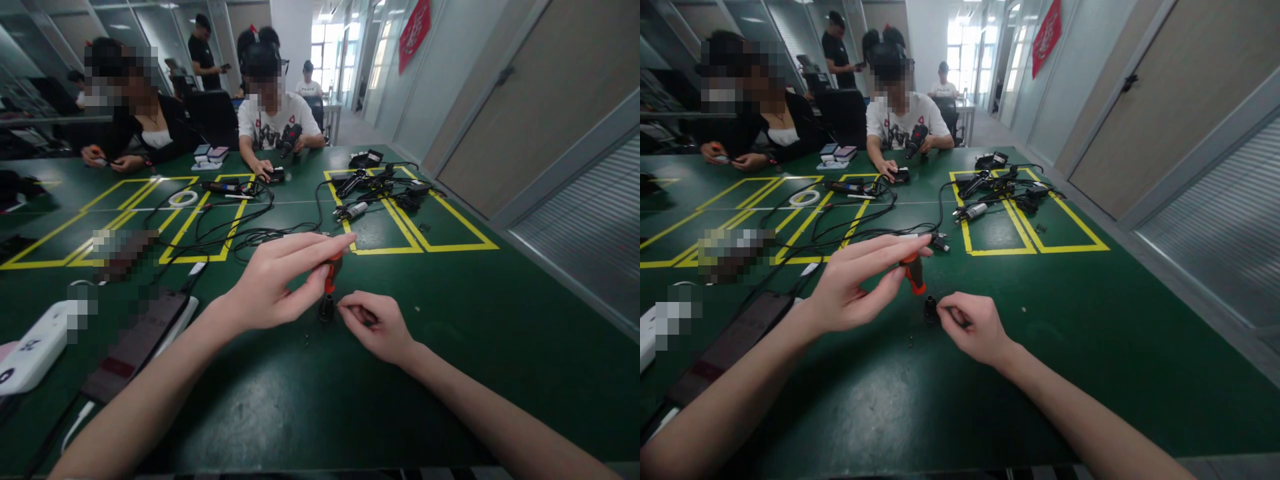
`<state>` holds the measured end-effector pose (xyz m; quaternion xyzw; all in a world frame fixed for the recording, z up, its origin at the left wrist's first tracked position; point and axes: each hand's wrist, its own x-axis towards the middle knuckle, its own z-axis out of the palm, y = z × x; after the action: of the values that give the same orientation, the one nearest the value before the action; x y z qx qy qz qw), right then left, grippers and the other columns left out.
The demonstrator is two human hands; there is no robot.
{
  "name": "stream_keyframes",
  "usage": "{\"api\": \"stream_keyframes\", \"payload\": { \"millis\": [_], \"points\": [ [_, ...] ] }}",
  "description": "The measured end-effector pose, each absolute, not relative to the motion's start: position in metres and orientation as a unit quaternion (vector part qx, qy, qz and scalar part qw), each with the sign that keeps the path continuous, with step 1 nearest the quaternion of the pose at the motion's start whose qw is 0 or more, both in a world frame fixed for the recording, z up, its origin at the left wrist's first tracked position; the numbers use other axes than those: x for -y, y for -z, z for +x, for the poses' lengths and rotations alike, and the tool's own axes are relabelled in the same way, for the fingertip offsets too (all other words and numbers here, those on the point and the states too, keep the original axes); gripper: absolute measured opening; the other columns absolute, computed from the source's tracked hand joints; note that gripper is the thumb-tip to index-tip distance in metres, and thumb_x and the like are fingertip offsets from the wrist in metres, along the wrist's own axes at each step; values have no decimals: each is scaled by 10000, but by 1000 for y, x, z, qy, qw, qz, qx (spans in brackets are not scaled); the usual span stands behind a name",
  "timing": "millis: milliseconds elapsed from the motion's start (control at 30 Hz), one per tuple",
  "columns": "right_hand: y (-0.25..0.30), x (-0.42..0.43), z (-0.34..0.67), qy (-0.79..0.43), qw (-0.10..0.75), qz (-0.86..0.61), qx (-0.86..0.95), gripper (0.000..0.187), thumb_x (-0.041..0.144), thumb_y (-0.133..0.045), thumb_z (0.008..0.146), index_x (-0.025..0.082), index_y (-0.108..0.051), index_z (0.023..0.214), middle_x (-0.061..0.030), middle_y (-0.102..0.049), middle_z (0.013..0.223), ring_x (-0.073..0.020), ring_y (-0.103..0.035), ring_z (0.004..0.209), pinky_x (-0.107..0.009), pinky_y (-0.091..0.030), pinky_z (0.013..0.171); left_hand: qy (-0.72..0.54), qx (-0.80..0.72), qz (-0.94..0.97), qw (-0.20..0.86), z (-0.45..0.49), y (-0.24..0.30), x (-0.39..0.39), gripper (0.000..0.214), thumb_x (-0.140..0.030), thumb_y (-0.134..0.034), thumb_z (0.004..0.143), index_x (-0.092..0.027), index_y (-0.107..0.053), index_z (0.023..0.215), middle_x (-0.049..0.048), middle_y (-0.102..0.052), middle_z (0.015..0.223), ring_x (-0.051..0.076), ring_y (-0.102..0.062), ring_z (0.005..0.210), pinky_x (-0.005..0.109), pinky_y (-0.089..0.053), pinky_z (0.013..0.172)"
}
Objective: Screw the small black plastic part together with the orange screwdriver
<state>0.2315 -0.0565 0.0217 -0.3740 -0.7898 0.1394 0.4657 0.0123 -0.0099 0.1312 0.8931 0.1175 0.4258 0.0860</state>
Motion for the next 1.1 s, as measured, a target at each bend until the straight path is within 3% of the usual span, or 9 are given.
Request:
{"api": "stream_keyframes", "payload": {
  "millis": [200,267,400,633,833,967,1100],
  "points": [
    [-18,55,230,-175,473,-390,771,124,178,-582,955,192,-677,876,66,-475,587,-86,-375,467,-234,-378,511,-449,-173,875,49,11,-128,5,274,-293,-743,958,-172,-712,1201,26,-683,915,121,-617,773,223,-546,693],
    [-18,56,229,-181,478,-386,768,107,167,-585,951,188,-682,911,65,-483,605,-84,-379,472,-232,-378,514,-444,-171,878,46,11,-127,4,265,-282,-689,986,-170,-715,1225,59,-694,989,143,-648,846,254,-563,746],
    [-16,57,229,-194,476,-385,767,98,187,-594,947,189,-688,976,63,-507,628,-86,-393,483,-230,-394,527,-421,-134,893,82,11,-128,5,432,-127,-497,1030,-152,-597,1450,103,-724,1172,147,-689,984,275,-568,878],
    [-15,57,229,-200,468,-389,768,98,201,-612,945,187,-685,1009,64,-515,637,-87,-396,488,-234,-391,530,-428,-181,884,58,11,-130,6,326,-267,-721,968,-177,-702,1281,24,-683,937,117,-622,773,224,-550,720],
    [-12,57,229,-241,468,-404,748,140,194,-605,911,200,-653,1042,69,-474,660,-91,-390,508,-233,-352,513,-395,-138,903,96,11,-133,7,498,-145,-459,1031,-191,-539,1520,108,-722,1204,155,-696,960,295,-581,866],
    [-10,55,231,-296,436,-418,740,424,108,-590,773,213,-573,1183,43,-559,816,-82,-410,527,-217,-345,495,-402,-158,898,80,10,-132,5,460,-204,-573,1035,-222,-552,1494,40,-734,1023,123,-661,818,233,-551,764],
    [-9,50,231,-285,375,-425,773,369,119,-621,784,211,-605,1141,-13,-634,982,-96,-499,598,-237,-417,556,-374,-162,913,8,9,-131,4,339,-331,-653,1012,-169,-651,1310,21,-660,900,125,-603,723,222,-492,657]
  ]
}}
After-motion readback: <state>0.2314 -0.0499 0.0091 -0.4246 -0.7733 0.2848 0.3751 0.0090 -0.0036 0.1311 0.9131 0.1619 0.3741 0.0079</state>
